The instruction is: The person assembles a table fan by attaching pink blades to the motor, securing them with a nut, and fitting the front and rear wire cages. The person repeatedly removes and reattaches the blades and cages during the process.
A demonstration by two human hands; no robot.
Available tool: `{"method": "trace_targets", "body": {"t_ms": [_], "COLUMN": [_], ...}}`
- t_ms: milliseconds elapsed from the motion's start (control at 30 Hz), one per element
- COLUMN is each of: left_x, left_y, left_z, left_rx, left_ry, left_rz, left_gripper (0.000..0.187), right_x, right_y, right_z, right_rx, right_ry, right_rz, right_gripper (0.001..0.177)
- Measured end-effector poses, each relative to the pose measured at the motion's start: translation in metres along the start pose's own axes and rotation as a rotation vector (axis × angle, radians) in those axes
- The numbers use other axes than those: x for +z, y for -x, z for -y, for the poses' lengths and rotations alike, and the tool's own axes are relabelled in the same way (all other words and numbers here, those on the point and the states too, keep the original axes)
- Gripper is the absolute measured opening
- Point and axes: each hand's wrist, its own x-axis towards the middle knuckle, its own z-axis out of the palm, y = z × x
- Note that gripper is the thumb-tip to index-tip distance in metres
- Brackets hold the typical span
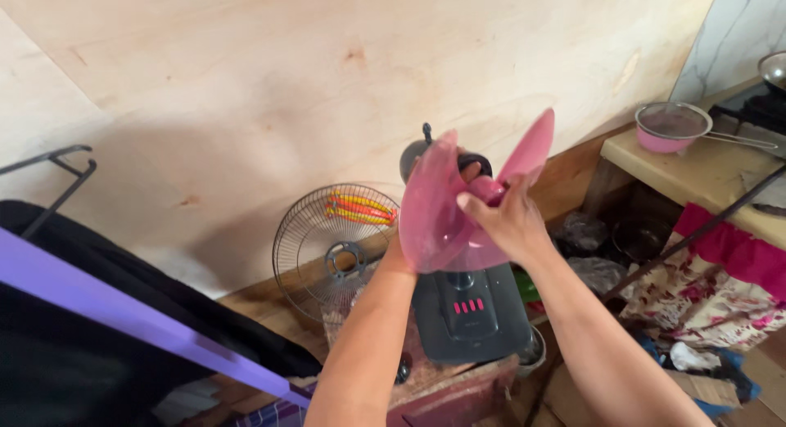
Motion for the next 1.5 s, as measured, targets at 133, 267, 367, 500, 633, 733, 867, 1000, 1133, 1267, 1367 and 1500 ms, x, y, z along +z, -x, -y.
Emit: {"method": "trace_targets", "body": {"t_ms": [133,267,367,500,633,733,867,1000,1133,1267,1367,1500], "left_x": [-0.003,0.005,-0.033,-0.034,-0.015,0.008,0.002,-0.001,-0.005,-0.003,-0.011,-0.056], "left_y": [-0.015,-0.008,-0.034,-0.01,-0.008,-0.001,0.003,0.013,0.004,-0.01,-0.011,0.018], "left_z": [-0.008,-0.002,0.053,0.113,0.12,0.1,0.089,0.085,0.08,0.067,0.058,0.063], "left_rx": [-0.268,-0.247,-0.113,-0.013,0.086,0.037,0.072,0.108,0.024,-0.095,-0.138,-0.08], "left_ry": [-0.432,-0.073,-0.744,-1.082,-0.931,-0.974,-0.949,-0.952,-0.973,-0.939,-0.901,-0.826], "left_rz": [0.117,-0.072,-0.052,0.002,0.127,0.212,0.205,0.224,0.264,0.332,0.315,0.093], "left_gripper": [0.039,0.036,0.049,0.067,0.073,0.074,0.076,0.077,0.088,0.096,0.097,0.092], "right_x": [-0.003,-0.016,-0.024,-0.057,-0.062,-0.031,0.009,0.06,0.124,0.204,0.236,0.253], "right_y": [0.0,0.018,0.053,0.062,0.045,0.054,0.067,0.074,0.073,0.093,0.11,0.127], "right_z": [0.012,0.03,0.042,0.02,-0.051,-0.116,-0.186,-0.222,-0.243,-0.26,-0.252,-0.216], "right_rx": [-0.017,-0.205,-0.269,0.099,0.105,0.144,0.297,0.305,0.34,0.365,0.285,0.225], "right_ry": [0.151,0.228,0.032,-0.032,-0.043,-0.095,-0.241,-0.139,-0.047,-0.249,-0.048,0.346], "right_rz": [-0.063,-0.17,-0.211,-0.21,-0.166,-0.062,0.203,0.395,0.443,0.578,0.663,0.851], "right_gripper": [0.07,0.061,0.057,0.06,0.064,0.058,0.059,0.057,0.061,0.077,0.098,0.119]}}
